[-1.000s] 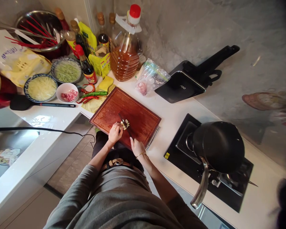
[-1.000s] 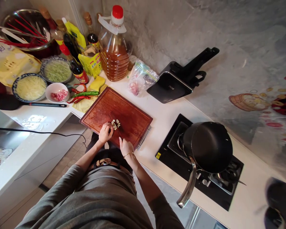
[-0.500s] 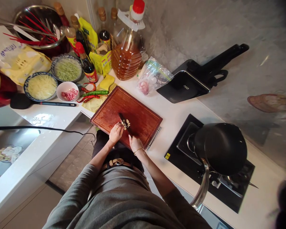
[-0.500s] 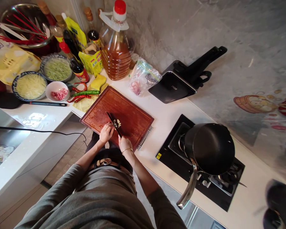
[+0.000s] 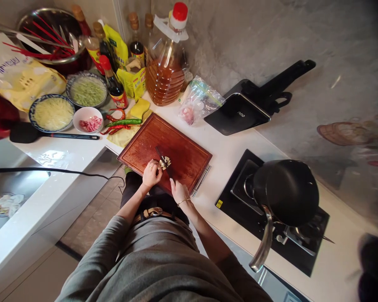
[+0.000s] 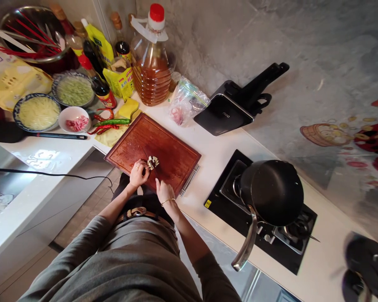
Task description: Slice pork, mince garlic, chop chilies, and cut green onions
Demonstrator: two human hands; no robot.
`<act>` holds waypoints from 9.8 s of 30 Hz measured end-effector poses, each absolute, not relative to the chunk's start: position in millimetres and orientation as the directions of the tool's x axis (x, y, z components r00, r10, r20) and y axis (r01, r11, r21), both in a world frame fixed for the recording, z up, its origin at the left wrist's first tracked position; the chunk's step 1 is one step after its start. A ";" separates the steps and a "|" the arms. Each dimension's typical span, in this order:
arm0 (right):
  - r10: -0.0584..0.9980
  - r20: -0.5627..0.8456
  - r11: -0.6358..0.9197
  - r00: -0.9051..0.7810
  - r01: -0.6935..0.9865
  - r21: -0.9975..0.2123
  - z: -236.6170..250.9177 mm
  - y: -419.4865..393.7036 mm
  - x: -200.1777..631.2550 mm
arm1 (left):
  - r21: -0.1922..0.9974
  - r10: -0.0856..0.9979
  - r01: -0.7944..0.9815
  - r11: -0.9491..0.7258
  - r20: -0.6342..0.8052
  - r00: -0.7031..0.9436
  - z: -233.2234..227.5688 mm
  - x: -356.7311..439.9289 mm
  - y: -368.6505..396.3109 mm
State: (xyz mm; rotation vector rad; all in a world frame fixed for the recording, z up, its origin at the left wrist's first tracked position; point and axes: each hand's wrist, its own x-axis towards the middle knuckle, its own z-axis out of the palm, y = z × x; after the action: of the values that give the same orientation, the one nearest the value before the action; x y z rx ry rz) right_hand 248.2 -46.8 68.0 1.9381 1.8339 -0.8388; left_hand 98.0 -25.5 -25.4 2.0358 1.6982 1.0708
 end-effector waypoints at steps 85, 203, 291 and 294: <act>0.763 -0.640 -0.061 -0.094 0.975 -0.216 68.4 -31.8 265.9 | 0.606 0.975 0.795 0.002 0.177 -0.138 -24.0 96.7 -28.4; 0.780 -0.624 -0.208 0.039 0.957 -0.200 51.6 -6.0 269.6 | 0.539 0.990 0.840 0.064 0.071 -0.121 -9.2 126.0 14.4; 0.760 -0.650 -0.131 -0.028 0.972 -0.195 63.0 -15.2 246.8 | 0.641 0.908 0.720 0.266 0.084 -0.410 -16.9 106.7 -3.3; 0.752 -0.657 -0.111 -0.052 0.973 -0.204 62.5 -13.7 242.9 | 0.655 0.901 0.706 0.268 0.090 -0.425 -18.1 105.8 -3.5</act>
State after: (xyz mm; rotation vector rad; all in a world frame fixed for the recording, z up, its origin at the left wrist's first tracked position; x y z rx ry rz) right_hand 242.9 -13.7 62.5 1.9013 1.8379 -0.9409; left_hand 105.8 -3.5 -18.1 1.4751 2.2427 0.9154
